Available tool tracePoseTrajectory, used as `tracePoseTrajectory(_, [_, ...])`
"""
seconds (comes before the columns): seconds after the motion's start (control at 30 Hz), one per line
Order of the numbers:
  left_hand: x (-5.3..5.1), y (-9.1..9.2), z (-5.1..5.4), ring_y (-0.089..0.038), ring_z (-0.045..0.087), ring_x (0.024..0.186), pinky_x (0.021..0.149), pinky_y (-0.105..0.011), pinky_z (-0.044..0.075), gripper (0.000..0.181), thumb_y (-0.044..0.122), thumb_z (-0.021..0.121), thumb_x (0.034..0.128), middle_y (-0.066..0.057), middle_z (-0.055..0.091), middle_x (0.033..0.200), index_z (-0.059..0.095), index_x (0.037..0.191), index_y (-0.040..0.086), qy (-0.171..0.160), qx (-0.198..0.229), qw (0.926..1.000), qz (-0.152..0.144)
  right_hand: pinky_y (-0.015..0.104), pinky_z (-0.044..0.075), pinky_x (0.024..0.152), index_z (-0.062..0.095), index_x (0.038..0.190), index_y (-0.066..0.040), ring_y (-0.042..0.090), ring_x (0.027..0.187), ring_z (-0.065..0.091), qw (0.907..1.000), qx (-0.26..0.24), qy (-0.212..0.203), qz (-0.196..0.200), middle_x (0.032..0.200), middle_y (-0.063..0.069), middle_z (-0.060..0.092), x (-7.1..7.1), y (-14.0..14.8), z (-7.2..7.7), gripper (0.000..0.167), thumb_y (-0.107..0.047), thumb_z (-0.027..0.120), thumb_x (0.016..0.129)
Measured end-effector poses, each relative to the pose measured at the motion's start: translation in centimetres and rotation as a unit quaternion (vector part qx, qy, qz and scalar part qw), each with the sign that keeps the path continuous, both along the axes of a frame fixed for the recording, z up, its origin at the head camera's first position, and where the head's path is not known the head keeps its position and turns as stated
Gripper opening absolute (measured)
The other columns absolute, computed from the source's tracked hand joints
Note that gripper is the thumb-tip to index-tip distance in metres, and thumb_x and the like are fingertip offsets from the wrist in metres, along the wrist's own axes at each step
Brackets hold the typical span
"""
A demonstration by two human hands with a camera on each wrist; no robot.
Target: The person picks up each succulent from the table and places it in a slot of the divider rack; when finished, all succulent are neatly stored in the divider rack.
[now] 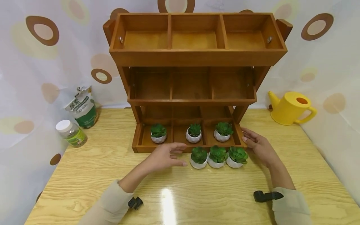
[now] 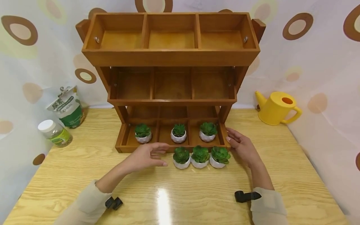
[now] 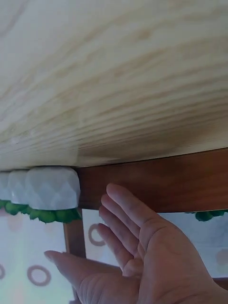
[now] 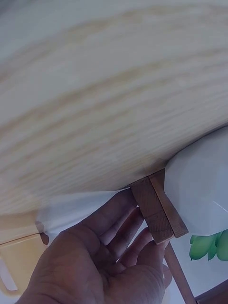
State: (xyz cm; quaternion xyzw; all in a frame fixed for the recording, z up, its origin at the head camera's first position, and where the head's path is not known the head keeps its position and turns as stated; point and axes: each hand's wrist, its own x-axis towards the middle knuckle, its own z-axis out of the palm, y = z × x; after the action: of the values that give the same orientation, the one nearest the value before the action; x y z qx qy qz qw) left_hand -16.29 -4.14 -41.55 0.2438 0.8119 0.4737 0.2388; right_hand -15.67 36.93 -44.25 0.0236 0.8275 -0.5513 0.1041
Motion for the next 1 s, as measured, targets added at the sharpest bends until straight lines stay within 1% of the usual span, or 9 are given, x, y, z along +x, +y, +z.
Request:
tracePoseTrajectory(0.1, [-0.3,0.6,-0.2,-0.022,0.060,0.132,0.106,-0.039,0.052,0.072,0.043,0.081,0.0854,0.002,0.058,0.148,0.053,0.148,0.023,0.010,-0.022,0.9996,-0.017,0.024,0.056,0.095,0.021,0.163,-0.014,-0.002,0.121,0.058,1.0000,-0.002,-0.003,0.000,0.164,0.021,0.031,0.0,-0.1,0.2,0.062,-0.036,0.044,0.109])
tracePoseTrajectory(0.27, [-0.6,1.7,-0.6,-0.021,0.060,0.132,0.107,-0.037,0.051,0.075,0.041,0.080,0.0870,-0.001,0.055,0.151,0.049,0.151,0.018,0.019,-0.050,0.9974,-0.049,0.021,0.056,0.092,0.022,0.163,-0.014,-0.005,0.117,0.058,1.0000,-0.007,-0.005,-0.001,0.164,0.020,0.030,0.0,-0.2,0.2,0.063,-0.036,0.045,0.109])
tracePoseTrajectory(0.37, [-0.7,2.5,-0.8,-0.019,0.060,0.131,0.108,-0.035,0.050,0.077,0.042,0.081,0.0862,-0.001,0.055,0.151,0.048,0.152,0.018,0.023,-0.061,0.9964,-0.053,0.020,0.056,0.091,0.022,0.163,-0.014,-0.006,0.116,0.058,0.9999,-0.012,-0.004,-0.003,0.164,0.021,0.030,0.1,-0.1,0.2,0.063,-0.036,0.046,0.109])
tracePoseTrajectory(0.43, [-0.8,3.0,-0.9,-0.017,0.060,0.131,0.108,-0.035,0.049,0.078,0.044,0.081,0.0849,0.000,0.057,0.149,0.049,0.152,0.019,0.035,-0.070,0.9954,-0.055,0.020,0.056,0.091,0.022,0.163,-0.014,-0.007,0.115,0.058,0.9999,-0.013,-0.003,-0.003,0.164,0.021,0.030,0.1,-0.1,0.3,0.063,-0.036,0.046,0.109])
tracePoseTrajectory(0.5, [-1.0,3.5,-0.9,-0.016,0.061,0.130,0.109,-0.034,0.049,0.077,0.044,0.082,0.0841,0.002,0.059,0.147,0.051,0.151,0.019,0.045,-0.069,0.9947,-0.061,0.020,0.056,0.091,0.022,0.163,-0.013,-0.005,0.117,0.058,0.9999,-0.013,-0.003,-0.003,0.164,0.021,0.029,0.0,0.0,0.3,0.063,-0.035,0.045,0.109])
tracePoseTrajectory(0.63, [-1.1,4.2,-1.1,-0.013,0.061,0.128,0.107,-0.032,0.049,0.073,0.042,0.084,0.0824,0.006,0.064,0.140,0.056,0.146,0.020,0.045,-0.057,0.9948,-0.072,0.022,0.056,0.093,0.022,0.163,-0.013,-0.004,0.118,0.058,0.9999,-0.013,-0.004,-0.002,0.164,0.021,0.030,0.2,0.0,0.4,0.062,-0.034,0.045,0.110])
tracePoseTrajectory(0.73, [-1.2,4.7,-1.3,-0.010,0.062,0.124,0.104,-0.028,0.049,0.068,0.040,0.086,0.0808,0.009,0.067,0.133,0.060,0.141,0.022,0.043,-0.054,0.9943,-0.081,0.021,0.056,0.092,0.021,0.163,-0.012,-0.007,0.115,0.058,0.9998,-0.018,-0.004,-0.003,0.164,0.022,0.029,0.3,0.0,0.4,0.062,-0.034,0.045,0.110])
tracePoseTrajectory(0.87, [-1.3,5.3,-1.3,-0.007,0.062,0.116,0.100,-0.025,0.049,0.064,0.036,0.087,0.0800,0.010,0.070,0.125,0.063,0.138,0.023,0.065,-0.068,0.9905,-0.100,0.020,0.056,0.092,0.022,0.163,-0.012,-0.010,0.112,0.058,0.9998,-0.018,-0.005,-0.004,0.164,0.022,0.029,0.3,0.0,0.3,0.064,-0.036,0.046,0.109])
tracePoseTrajectory(1.0, [-1.3,5.8,-1.3,-0.007,0.061,0.117,0.102,-0.025,0.048,0.066,0.036,0.086,0.0806,0.009,0.069,0.127,0.061,0.140,0.023,0.083,-0.093,0.9861,-0.110,0.020,0.056,0.091,0.023,0.163,-0.012,-0.010,0.112,0.058,0.9999,-0.013,-0.002,-0.004,0.164,0.022,0.031,0.0,0.0,0.2,0.065,-0.039,0.047,0.108])
